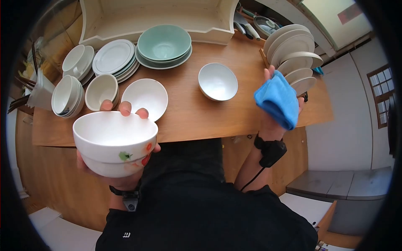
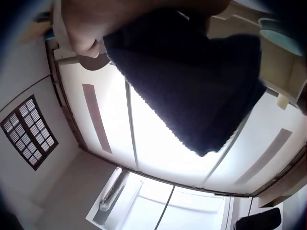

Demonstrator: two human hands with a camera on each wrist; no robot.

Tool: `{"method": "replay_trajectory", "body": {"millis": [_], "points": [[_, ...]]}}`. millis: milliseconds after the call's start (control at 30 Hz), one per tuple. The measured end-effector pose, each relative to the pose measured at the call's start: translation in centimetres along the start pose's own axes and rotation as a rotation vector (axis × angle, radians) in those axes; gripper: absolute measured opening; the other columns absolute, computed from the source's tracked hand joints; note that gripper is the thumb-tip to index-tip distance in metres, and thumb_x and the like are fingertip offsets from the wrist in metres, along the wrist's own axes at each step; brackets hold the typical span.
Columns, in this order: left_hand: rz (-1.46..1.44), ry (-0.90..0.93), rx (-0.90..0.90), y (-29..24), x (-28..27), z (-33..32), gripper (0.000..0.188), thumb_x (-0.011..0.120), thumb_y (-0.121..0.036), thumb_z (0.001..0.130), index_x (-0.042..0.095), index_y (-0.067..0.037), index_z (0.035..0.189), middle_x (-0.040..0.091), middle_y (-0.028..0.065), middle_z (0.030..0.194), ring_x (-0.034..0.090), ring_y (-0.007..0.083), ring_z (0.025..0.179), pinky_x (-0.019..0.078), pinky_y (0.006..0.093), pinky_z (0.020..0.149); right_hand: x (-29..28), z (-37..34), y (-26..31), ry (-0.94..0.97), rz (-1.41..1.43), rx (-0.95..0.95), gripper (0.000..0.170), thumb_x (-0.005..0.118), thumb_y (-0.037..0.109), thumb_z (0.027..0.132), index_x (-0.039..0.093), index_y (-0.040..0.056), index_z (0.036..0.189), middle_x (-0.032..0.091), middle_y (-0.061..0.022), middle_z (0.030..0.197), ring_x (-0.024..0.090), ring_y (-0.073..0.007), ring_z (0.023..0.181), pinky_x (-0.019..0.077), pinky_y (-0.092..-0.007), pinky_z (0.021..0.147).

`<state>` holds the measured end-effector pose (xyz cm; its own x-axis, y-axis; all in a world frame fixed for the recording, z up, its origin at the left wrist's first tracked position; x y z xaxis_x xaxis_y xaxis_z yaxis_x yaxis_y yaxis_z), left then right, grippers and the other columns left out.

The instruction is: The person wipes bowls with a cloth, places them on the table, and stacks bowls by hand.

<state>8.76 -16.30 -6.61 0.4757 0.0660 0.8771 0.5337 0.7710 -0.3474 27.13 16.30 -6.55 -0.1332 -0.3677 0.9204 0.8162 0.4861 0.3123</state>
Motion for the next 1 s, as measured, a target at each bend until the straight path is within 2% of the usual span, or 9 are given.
{"method": "replay_trajectory", "body": {"millis": [33, 200, 467, 700, 733, 767, 800, 867, 1000], "points": [[-0.020, -0.014, -0.023, 0.3, 0.0, 0.2, 0.095, 0.067, -0.067, 0.087, 0.034, -0.005, 0.150, 0.040, 0.0179, 0.132, 0.042, 0.0446, 0.134, 0.0682, 0.0598, 0.075, 1.8, 0.1, -1.2, 0.066, 0.111, 0.006, 0.098, 0.062, 0.054, 0.092, 0.025, -0.0052, 0.161, 0.031, -0.0298, 0.165, 0.026, -0.0500, 0.155, 0.0125, -0.0606, 0.133], [-0.047, -0.009, -0.069, 0.2, 0.1, 0.0, 0.092, 0.066, -0.067, 0.088, 0.034, -0.006, 0.148, 0.040, 0.0172, 0.130, 0.041, 0.0445, 0.135, 0.0679, 0.0627, 0.076, 5.3, 0.2, -5.1, 0.320, 0.401, 0.124, 0.084, 0.069, 0.053, 0.096, 0.038, 0.0099, 0.161, 0.041, -0.0140, 0.167, 0.040, -0.0303, 0.154, 0.0546, -0.0435, 0.096], [-0.142, -0.015, -0.184, 1.2, -0.2, -0.1, 0.079, 0.072, -0.061, 0.083, 0.043, -0.013, 0.139, 0.046, 0.0153, 0.132, 0.045, 0.0430, 0.133, 0.0606, 0.0683, 0.080, 7.7, 0.9, -6.8, 0.300, 0.214, 0.065, 0.088, 0.081, 0.037, 0.089, 0.035, 0.0061, 0.157, 0.049, -0.0216, 0.152, 0.055, -0.0391, 0.137, 0.0455, -0.0534, 0.118], [-0.132, -0.020, -0.180, 1.1, -0.7, 0.5, 0.083, 0.072, -0.060, 0.082, 0.043, -0.010, 0.142, 0.049, 0.0173, 0.134, 0.047, 0.0442, 0.135, 0.0565, 0.0621, 0.097, 9.8, -3.7, -9.2, 0.239, -1.058, -0.070, 0.059, 0.072, 0.022, 0.080, 0.052, -0.0099, 0.127, 0.064, -0.0198, 0.084, 0.065, -0.0307, 0.075, 0.0509, -0.0398, 0.065], [-0.118, -0.092, -0.157, 1.1, -1.2, 0.3, 0.087, 0.073, -0.059, 0.082, 0.042, -0.010, 0.146, 0.049, 0.0186, 0.140, 0.047, 0.0435, 0.137, 0.0525, 0.0604, 0.103, 8.1, -3.8, -9.2, 0.568, -0.878, -0.033, 0.065, 0.074, 0.026, 0.085, 0.053, -0.0072, 0.137, 0.067, -0.0187, 0.094, 0.066, -0.0302, 0.081, 0.0543, -0.0395, 0.070], [-0.102, -0.166, -0.131, 1.2, -1.7, 0.1, 0.091, 0.073, -0.058, 0.081, 0.041, -0.009, 0.151, 0.048, 0.0200, 0.145, 0.047, 0.0429, 0.140, 0.0485, 0.0588, 0.109, 8.8, -5.6, -13.4, -0.108, -0.743, -0.195, 0.066, 0.074, 0.033, 0.093, 0.052, 0.0001, 0.147, 0.067, -0.0142, 0.101, 0.068, -0.0286, 0.086, 0.0584, -0.0427, 0.078], [-0.087, -0.242, -0.101, 1.2, -2.1, 0.0, 0.096, 0.073, -0.057, 0.080, 0.039, -0.009, 0.155, 0.048, 0.0213, 0.151, 0.047, 0.0422, 0.142, 0.0446, 0.0571, 0.116, 10.1, -5.1, -13.2, -0.100, -0.736, -0.171, 0.066, 0.074, 0.033, 0.093, 0.052, 0.0001, 0.147, 0.067, -0.0142, 0.101, 0.068, -0.0286, 0.086, 0.0584, -0.0427, 0.078], [-0.281, 0.197, 0.094, 1.3, -0.6, 1.5, 0.098, 0.072, -0.059, 0.079, 0.040, -0.009, 0.157, 0.046, 0.0226, 0.156, 0.050, 0.0388, 0.141, 0.0432, 0.0551, 0.118, 15.1, -6.2, -14.0, 1.296, -1.271, -0.470, 0.048, 0.077, 0.009, 0.084, 0.074, 0.0143, 0.132, 0.065, -0.0107, 0.146, 0.073, -0.0315, 0.110, 0.0611, -0.0361, 0.088], [-0.081, -0.084, 0.019, 0.3, -1.7, 0.9, 0.096, 0.065, -0.067, 0.086, 0.039, -0.011, 0.160, 0.045, 0.0241, 0.157, 0.048, 0.0413, 0.143, 0.0432, 0.0563, 0.118, 15.7, -7.6, -13.6, 1.453, -1.440, -0.262, 0.047, 0.078, 0.013, 0.090, 0.070, 0.0192, 0.136, 0.066, -0.0121, 0.143, 0.072, -0.0283, 0.099, 0.0612, -0.0359, 0.078]]}}
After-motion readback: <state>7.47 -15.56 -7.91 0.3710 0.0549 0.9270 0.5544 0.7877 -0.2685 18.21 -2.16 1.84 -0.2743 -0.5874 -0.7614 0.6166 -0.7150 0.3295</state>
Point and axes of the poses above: each hand's wrist, its own z-axis towards the middle knuckle, its own x-axis out of the palm, y = z × x, the point moved 4 cm from there along z, towards the middle knuckle
